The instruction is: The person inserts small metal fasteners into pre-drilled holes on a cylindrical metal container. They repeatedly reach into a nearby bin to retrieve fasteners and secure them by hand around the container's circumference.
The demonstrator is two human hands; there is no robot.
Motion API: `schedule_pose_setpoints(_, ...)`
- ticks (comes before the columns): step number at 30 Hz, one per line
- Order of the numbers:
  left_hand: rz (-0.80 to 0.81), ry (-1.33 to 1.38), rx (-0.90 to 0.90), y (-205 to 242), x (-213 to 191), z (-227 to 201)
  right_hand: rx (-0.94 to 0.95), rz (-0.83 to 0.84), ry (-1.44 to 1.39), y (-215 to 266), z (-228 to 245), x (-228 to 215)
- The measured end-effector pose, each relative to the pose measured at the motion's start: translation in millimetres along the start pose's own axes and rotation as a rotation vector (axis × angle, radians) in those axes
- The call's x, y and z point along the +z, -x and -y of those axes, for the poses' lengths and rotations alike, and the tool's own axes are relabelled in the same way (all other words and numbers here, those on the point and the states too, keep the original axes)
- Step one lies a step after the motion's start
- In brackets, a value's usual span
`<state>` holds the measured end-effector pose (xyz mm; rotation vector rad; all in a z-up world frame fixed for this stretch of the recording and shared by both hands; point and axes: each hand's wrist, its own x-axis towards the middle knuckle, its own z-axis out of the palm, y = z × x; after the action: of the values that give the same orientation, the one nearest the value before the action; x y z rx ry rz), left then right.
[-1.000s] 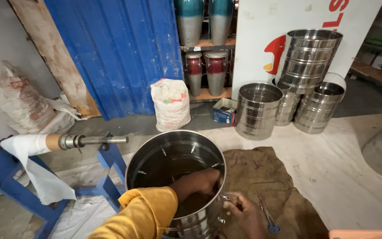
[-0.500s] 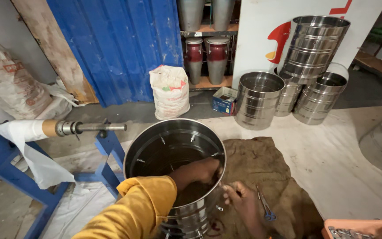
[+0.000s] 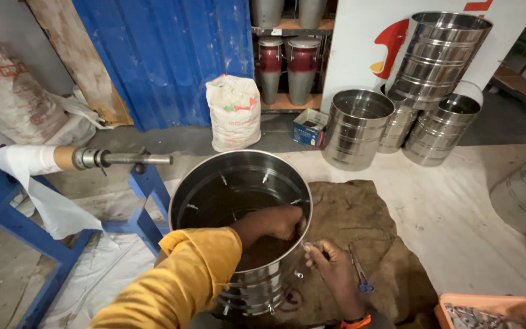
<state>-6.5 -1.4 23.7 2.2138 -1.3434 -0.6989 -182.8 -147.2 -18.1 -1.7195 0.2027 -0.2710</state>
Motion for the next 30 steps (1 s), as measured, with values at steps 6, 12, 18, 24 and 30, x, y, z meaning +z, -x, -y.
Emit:
schedule_pose_setpoints(6,0.0,-0.027,-0.071,-1.8,1.0,-4.1,-0.058,0.006,0.049,4.4,12.4,-0.3)
schedule_pose_setpoints(12,0.088,0.031,-0.075,17.0,-11.7,-31.0,-0.07,0.037,-0.019,4.0,16.1,-0.6)
schedule_pose_setpoints(18,0.091,0.049,-0.202,35.3,-43.0,-65.7,-0.083,0.039,0.036,1.5,11.6,-2.3)
schedule_pose_setpoints(24,0.081,-0.209,-0.017,34.5,-30.6,-58.5,-0.035,0.037,0.02,0.5,8.8,-2.7)
schedule_pose_setpoints(30,-0.08,-0.17,-0.03,25.4,-31.0,-49.0,-0.117,0.046,0.057,0.5,9.2,-3.1)
